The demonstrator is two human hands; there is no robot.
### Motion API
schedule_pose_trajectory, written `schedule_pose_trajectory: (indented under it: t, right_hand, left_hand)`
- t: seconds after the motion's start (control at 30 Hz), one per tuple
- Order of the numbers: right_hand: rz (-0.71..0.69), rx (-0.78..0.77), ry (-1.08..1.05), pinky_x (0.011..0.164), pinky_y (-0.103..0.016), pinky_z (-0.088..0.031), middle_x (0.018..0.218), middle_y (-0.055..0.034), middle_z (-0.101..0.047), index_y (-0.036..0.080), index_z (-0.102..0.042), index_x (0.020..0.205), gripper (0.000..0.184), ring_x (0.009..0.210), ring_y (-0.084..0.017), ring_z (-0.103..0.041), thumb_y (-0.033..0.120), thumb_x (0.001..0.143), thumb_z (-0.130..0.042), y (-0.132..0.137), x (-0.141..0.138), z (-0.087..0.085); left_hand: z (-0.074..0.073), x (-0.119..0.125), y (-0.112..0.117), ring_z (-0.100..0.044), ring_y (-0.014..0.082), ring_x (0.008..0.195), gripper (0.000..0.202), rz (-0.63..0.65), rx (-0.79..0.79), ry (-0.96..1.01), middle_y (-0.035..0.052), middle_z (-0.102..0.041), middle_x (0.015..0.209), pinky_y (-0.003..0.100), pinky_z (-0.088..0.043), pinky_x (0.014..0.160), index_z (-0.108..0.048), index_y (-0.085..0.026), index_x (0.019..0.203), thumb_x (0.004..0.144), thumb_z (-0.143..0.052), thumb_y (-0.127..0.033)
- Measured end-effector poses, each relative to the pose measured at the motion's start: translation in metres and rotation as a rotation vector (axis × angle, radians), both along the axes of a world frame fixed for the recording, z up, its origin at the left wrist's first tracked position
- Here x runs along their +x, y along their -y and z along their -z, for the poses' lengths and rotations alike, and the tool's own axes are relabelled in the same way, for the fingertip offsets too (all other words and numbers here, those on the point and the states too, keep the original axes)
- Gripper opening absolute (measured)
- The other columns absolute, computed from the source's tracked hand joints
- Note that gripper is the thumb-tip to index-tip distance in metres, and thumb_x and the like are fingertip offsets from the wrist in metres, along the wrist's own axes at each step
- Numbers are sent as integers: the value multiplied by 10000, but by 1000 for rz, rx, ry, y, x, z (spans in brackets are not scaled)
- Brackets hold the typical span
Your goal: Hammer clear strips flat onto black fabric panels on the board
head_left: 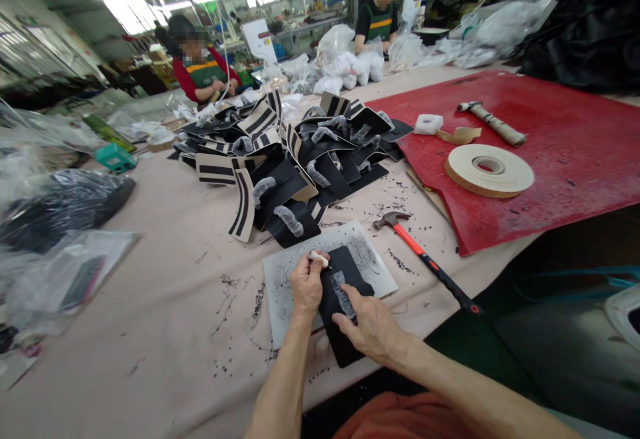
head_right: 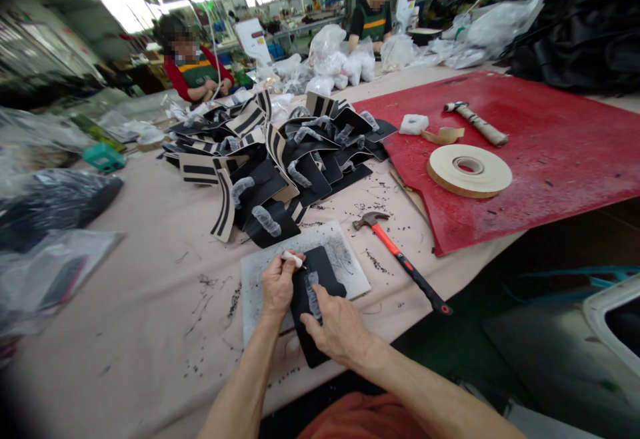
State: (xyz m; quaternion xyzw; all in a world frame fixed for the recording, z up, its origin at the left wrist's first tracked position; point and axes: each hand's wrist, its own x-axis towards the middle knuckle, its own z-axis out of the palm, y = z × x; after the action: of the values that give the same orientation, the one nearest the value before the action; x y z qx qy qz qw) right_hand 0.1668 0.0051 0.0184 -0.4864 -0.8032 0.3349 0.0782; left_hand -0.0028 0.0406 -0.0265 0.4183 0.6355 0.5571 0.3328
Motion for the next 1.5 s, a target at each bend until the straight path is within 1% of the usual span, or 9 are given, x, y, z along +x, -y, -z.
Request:
schedule_pose_trajectory:
  t: [0.33, 0.47, 0.57, 0.7, 0.9, 1.07, 1.17, 1.27, 1.5]
  right_hand:
    - [33, 185, -135, 900, -365, -493, 1121, -127, -680, 159, -589, 1281, 407, 1010, -255, -649, 426, 979, -530, -31, 38, -15]
    - [265, 441, 256, 930, -448, -459, 1179, -216, -609, 102, -590, 1204, 362, 1097, -338, -578, 370, 964, -546, -75, 91, -8]
    - [391, 261, 448, 843, -445, -465, 1149, -248, -598, 99, -587, 1117, 272, 1028, -343, -591, 309, 951, -535, -99, 122, 2]
    - [478, -43, 227, 730, -346, -474, 958, -176, -646, 124, -577, 968, 130, 862, -247, -618, 225, 914, -516, -114, 131, 5]
    - [440, -244, -62, 476, -232, -399, 648, 0, -562, 195, -488, 765, 159, 486, -110, -476, 246, 908, -440, -108, 98, -42]
    - [278, 187, -156, 521, -246, -316, 636, 4, -556, 213, -496, 801, 318, 534, -127, -479, 453, 993, -413, -80, 71, -94]
    - [57, 453, 108, 541, -282, -241, 687, -46, -604, 189, -556, 908, 267, 565, -149, -498, 376, 1020, -403, -70, 64, -101]
    - [-142, 456, 338, 529, -302, -194, 707, -65, -636, 173, -578, 949, 233, 529, -145, -494, 329, 1026, -422, -69, 62, -103]
    - [83, 679, 54, 525, -287, -242, 649, -43, -588, 170, -552, 907, 343, 518, -148, -469, 357, 1050, -303, -69, 60, -112]
  left_hand:
    - [-6, 7, 2, -729, 206, 884, 180, 8, 51, -253, 48, -787, 970, 308, -559, 818, -704, -219, 991, 930, -592, -346]
    - [-3, 9, 3, -733, 213, 906, 176, 49, 97, -313, 46, -785, 988, 330, -558, 854, -698, -223, 1020, 929, -579, -316]
    - [-2, 9, 2, -733, 216, 938, 183, 111, 112, -336, 48, -781, 1014, 339, -557, 873, -703, -225, 1018, 935, -565, -313]
    - [-2, 6, 0, -733, 218, 929, 191, 141, 108, -265, 54, -785, 993, 352, -562, 872, -705, -215, 1014, 930, -561, -309]
    - [-5, 3, -4, -735, 222, 884, 182, 163, 115, -212, 56, -789, 945, 368, -572, 852, -703, -210, 984, 909, -569, -308]
    - [-7, 2, -5, -720, 206, 886, 184, 203, 114, -267, 45, -778, 942, 346, -552, 853, -704, -210, 988, 923, -547, -280]
    - [-7, 2, -3, -715, 203, 885, 187, 218, 135, -300, 44, -774, 961, 338, -548, 845, -704, -211, 996, 933, -537, -269]
    - [-4, 2, -2, -708, 199, 868, 185, 228, 145, -331, 34, -771, 952, 328, -544, 822, -705, -218, 971, 939, -528, -260]
    - [0, 2, -3, -714, 205, 910, 190, 234, 167, -317, 47, -767, 972, 325, -541, 846, -696, -207, 993, 955, -520, -266]
